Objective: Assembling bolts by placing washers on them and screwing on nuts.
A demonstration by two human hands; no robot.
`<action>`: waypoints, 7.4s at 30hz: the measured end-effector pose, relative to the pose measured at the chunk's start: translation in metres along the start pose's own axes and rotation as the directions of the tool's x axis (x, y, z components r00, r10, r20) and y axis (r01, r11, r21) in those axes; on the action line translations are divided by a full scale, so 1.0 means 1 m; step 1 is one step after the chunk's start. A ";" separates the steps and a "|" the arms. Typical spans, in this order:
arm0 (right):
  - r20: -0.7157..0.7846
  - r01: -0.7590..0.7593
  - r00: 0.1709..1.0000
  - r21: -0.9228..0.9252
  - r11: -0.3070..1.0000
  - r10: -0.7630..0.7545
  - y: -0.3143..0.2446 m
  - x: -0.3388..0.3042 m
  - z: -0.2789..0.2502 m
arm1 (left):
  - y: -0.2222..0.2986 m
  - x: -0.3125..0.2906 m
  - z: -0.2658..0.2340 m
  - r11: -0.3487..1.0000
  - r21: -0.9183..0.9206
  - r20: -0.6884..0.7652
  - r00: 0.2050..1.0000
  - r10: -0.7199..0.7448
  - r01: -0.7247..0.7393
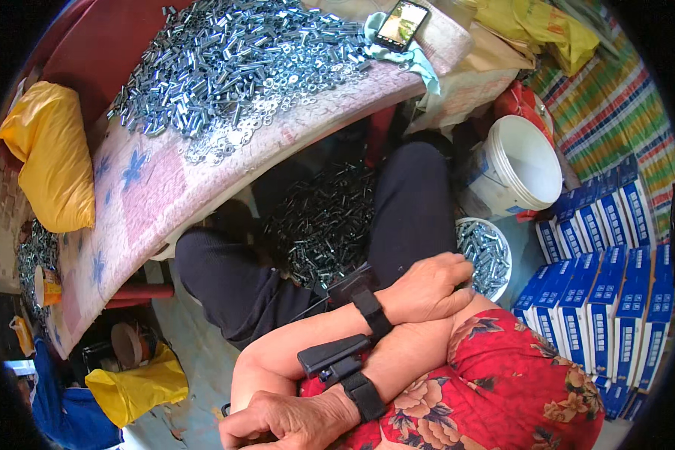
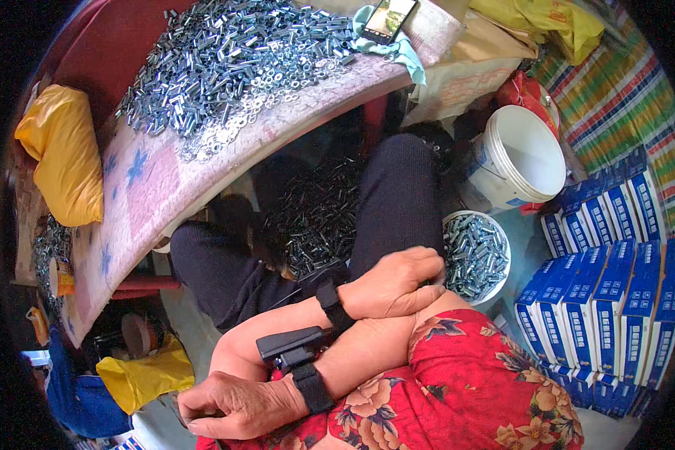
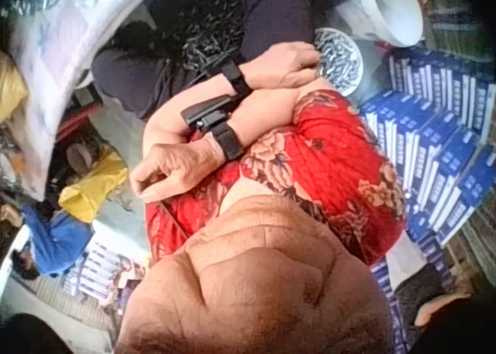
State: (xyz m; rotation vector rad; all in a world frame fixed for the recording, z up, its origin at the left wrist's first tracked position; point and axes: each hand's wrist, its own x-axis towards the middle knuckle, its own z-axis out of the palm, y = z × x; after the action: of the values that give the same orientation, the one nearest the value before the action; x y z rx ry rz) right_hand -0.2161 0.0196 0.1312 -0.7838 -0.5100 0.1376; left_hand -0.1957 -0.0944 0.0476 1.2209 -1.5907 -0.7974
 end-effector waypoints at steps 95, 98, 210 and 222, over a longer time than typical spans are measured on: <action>-0.002 -0.069 0.991 -0.865 -0.497 -0.133 -0.082 0.157 -0.338 | -0.041 -0.086 -0.237 0.774 -0.577 -0.810 0.303 -0.502 -0.261; -0.079 -0.042 0.997 -0.745 -0.666 0.026 -0.072 0.176 -0.354 | -0.049 -0.091 -0.252 0.714 -0.613 -0.790 0.292 -0.540 -0.337; 0.175 0.009 0.903 -0.921 -0.390 -0.392 -0.067 0.111 -0.303 | -0.087 -0.088 -0.218 0.676 -0.737 -0.537 0.623 -0.568 -0.020; 0.249 0.093 0.879 -0.926 -0.365 -0.408 -0.064 0.087 -0.301 | -0.090 -0.077 -0.213 0.514 -0.845 -0.454 0.711 -0.537 -0.151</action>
State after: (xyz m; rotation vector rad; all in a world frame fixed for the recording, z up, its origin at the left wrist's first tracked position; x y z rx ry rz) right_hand 0.0023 -0.1915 0.0315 -2.3845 -0.5106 -1.0899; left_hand 0.0394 -0.0367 0.0176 0.7829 -0.2740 -0.9555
